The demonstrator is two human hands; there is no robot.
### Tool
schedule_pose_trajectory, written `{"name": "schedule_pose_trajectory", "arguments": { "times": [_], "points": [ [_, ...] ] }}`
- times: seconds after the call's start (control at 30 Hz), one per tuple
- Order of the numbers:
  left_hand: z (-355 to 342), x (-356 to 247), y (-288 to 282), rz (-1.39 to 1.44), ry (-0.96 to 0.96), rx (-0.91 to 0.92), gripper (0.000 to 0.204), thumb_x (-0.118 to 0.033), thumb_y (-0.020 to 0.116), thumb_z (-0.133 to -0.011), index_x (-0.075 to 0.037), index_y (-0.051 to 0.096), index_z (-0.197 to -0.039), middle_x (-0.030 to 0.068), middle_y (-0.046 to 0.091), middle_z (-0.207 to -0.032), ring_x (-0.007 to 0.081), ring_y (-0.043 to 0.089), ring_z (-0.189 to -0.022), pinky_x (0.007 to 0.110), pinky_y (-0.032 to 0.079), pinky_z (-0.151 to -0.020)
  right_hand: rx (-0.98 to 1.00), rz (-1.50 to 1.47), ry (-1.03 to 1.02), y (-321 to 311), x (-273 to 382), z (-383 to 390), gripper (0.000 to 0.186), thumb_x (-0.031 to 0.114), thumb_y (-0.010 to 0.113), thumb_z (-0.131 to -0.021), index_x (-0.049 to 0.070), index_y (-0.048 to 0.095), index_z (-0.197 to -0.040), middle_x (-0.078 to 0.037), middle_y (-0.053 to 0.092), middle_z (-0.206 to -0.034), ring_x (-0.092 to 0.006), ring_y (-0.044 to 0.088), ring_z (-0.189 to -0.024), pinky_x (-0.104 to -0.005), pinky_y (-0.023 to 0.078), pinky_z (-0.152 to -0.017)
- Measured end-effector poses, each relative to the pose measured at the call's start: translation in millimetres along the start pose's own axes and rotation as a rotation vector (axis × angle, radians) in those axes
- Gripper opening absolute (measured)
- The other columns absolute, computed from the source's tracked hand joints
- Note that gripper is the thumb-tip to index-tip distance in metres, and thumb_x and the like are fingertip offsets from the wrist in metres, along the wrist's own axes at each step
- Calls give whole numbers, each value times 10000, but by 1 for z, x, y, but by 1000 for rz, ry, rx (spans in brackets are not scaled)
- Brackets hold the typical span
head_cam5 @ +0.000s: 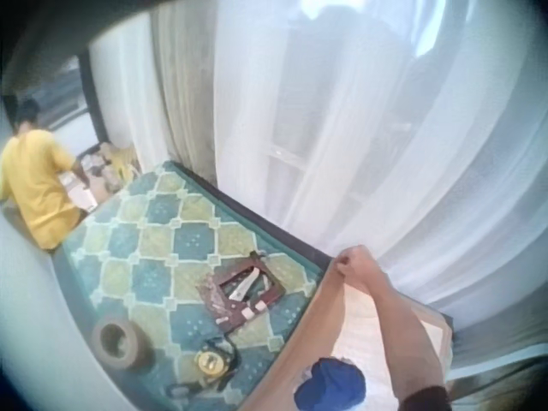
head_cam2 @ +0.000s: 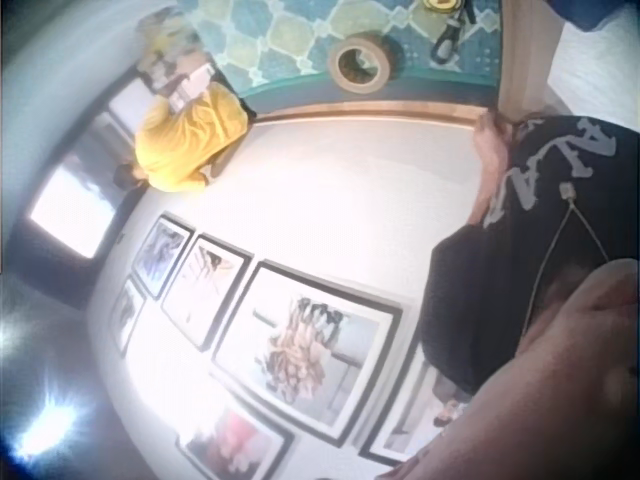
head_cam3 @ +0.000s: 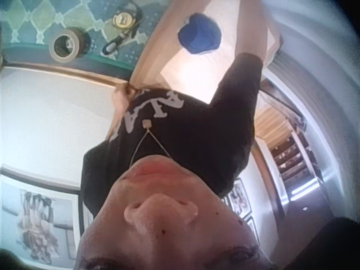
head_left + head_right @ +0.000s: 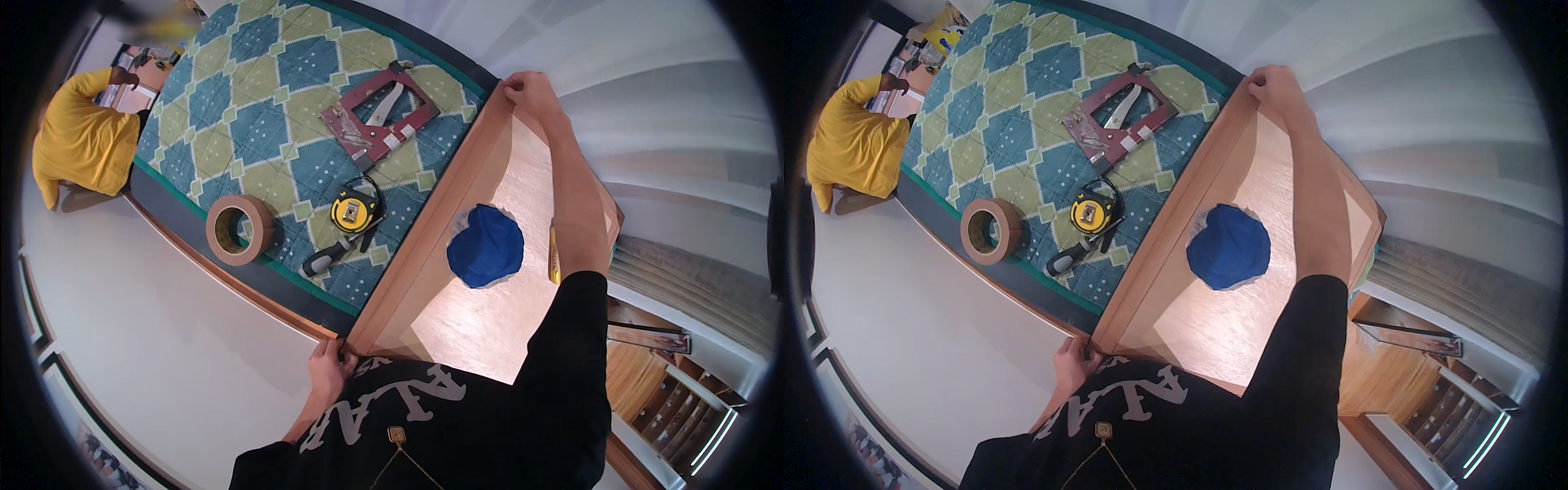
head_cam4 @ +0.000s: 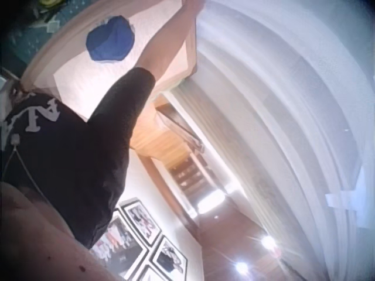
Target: The person applies brown packing tape to the edges of a wooden furniture piece using a utility knife to cut the tape and a blue cloth to smooth it. The person repeatedly measures, cuts, and presses tape along the frame edges.
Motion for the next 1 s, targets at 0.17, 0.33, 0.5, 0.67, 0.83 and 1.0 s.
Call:
{"name": "schedule_pose_trajectory", "arguments": {
  "times": [0.17, 0.33, 0.5, 0.67, 0.83, 1.0],
  "points": [
    [8, 21, -1, 111, -105, -24, 224, -85, 742, -686, -4, 650, -874, 133, 621, -757, 268, 633, -618, 365, 524, -579, 165, 88, -6, 6, 11, -11, 195, 121, 675, -745, 9, 725, -897, -182, 701, -824, -320, 682, -770, -391, 542, -727],
    [9, 28, 4, 154, -186, -56, 265, -130, 770, -697, 17, 629, -867, 128, 608, -722, 221, 618, -596, 342, 513, -567, 172, 108, -107, 9, 15, -11, 274, 95, 679, -720, 26, 683, -986, -168, 699, -857, -324, 674, -797, -391, 537, -739],
    [25, 53, 22, 324, -374, -168, 327, -159, 791, -676, 10, 584, -865, 104, 587, -705, 184, 586, -577, 312, 487, -547, 190, 103, -103, 11, -4, 8, 476, 68, 680, -725, 117, 600, -1192, -132, 679, -1089, -342, 630, -1008, -409, 520, -861],
    [30, 48, 28, 339, -267, -461, 257, -138, 722, -723, -5, 550, -861, 81, 537, -684, 198, 547, -592, 326, 470, -563, -145, 300, -154, -25, -1, 81, 521, 64, 689, -747, 136, 572, -1250, -101, 614, -1235, -327, 529, -1195, -431, 449, -999],
    [52, 41, 41, 379, -374, -683, 424, -107, 664, -720, 55, 546, -1094, 197, 533, -1002, 321, 549, -943, 400, 459, -827, 142, 432, 189, 4, -34, 241, 673, 284, 786, -729, 107, 530, -1326, -222, 580, -1167, -392, 534, -1164, -470, 453, -973],
    [78, 19, 51, 338, -393, -751, 661, -101, 660, -681, 74, 438, -1278, 217, 471, -1099, 332, 493, -990, 401, 444, -853, 138, 183, 372, 21, -37, 357, 772, 298, 689, -825, 113, 326, -1481, -322, 496, -1151, -494, 559, -1058, -545, 469, -893]
  ]
}}
Point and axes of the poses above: each hand's wrist, its own z-axis away from the middle knuckle, its own y-axis out of the palm, x = y × z, the point moved 10 cm from there along -z, towards the middle knuckle
